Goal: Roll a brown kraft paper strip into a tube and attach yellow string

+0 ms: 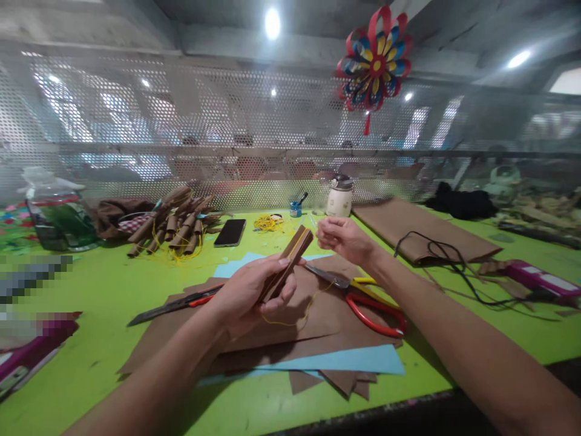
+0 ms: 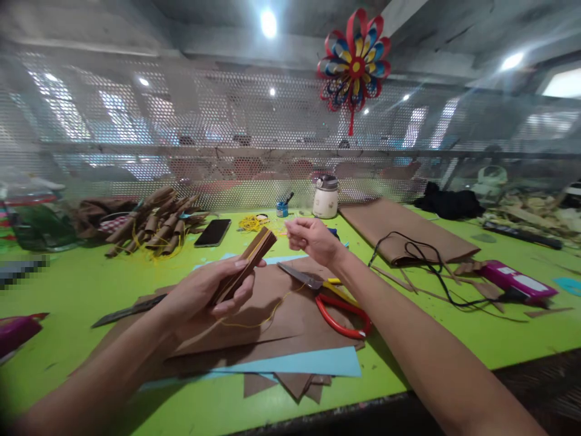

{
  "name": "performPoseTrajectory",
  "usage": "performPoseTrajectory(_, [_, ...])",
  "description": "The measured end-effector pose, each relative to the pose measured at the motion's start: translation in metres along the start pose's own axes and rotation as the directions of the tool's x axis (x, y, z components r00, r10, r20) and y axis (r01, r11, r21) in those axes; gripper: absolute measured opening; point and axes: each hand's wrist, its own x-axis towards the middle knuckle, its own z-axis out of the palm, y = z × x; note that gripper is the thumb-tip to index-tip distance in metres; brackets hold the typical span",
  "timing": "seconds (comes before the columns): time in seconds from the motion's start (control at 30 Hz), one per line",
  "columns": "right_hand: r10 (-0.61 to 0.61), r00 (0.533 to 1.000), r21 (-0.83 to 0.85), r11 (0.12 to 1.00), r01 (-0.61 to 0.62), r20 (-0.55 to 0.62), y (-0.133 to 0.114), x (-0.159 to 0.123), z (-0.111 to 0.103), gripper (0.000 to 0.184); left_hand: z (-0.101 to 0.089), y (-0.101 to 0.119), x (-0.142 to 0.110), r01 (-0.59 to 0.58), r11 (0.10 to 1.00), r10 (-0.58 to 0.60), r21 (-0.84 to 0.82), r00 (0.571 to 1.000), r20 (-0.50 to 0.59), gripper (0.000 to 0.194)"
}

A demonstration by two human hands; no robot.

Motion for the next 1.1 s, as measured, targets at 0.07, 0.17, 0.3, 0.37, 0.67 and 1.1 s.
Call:
performPoseTrajectory(0.07, [-0.03,0.997,-0.016,0.999,0.029,-0.066,-0.002,0.003,-0.008,0.033,0.0,0.0,0.0,0.001,1.0,-0.001,-0.001,1.0,0.019,0.022])
performPoseTrajectory(0.17, [-0.079,0.979,-0.163,0.985,0.048,-0.189,0.0,0.008,-0.018,0.035,0.0,-0.001,0.0,0.005,1.0,-0.005,0.015,1.0,0.003,0.024])
performPoseTrajectory(0.3, [-0.14,0.932,-0.403,0.915,-0.007,-0.335,0.011,0.015,-0.032,0.041,0.0,-0.001,0.002,-0.001,1.0,0.001,0.028,1.0,-0.024,0.023])
performPoseTrajectory(0.37, [-0.153,0.921,-0.458,0.889,-0.031,-0.359,0.018,0.017,-0.038,0.041,-0.001,-0.001,0.002,-0.014,1.0,0.014,0.014,0.999,-0.047,0.021])
performPoseTrajectory(0.67, [-0.28,0.935,-0.739,0.673,0.03,-0.217,0.042,0.004,0.012,0.031,-0.011,0.0,0.007,-0.192,0.972,0.141,-0.134,0.938,-0.315,0.017])
performPoseTrajectory(1.1, [-0.155,0.942,-0.948,0.066,0.31,0.298,0.05,-0.04,0.072,0.01,-0.006,0.001,0.007,-0.181,0.963,0.1,-0.202,0.93,-0.354,0.024])
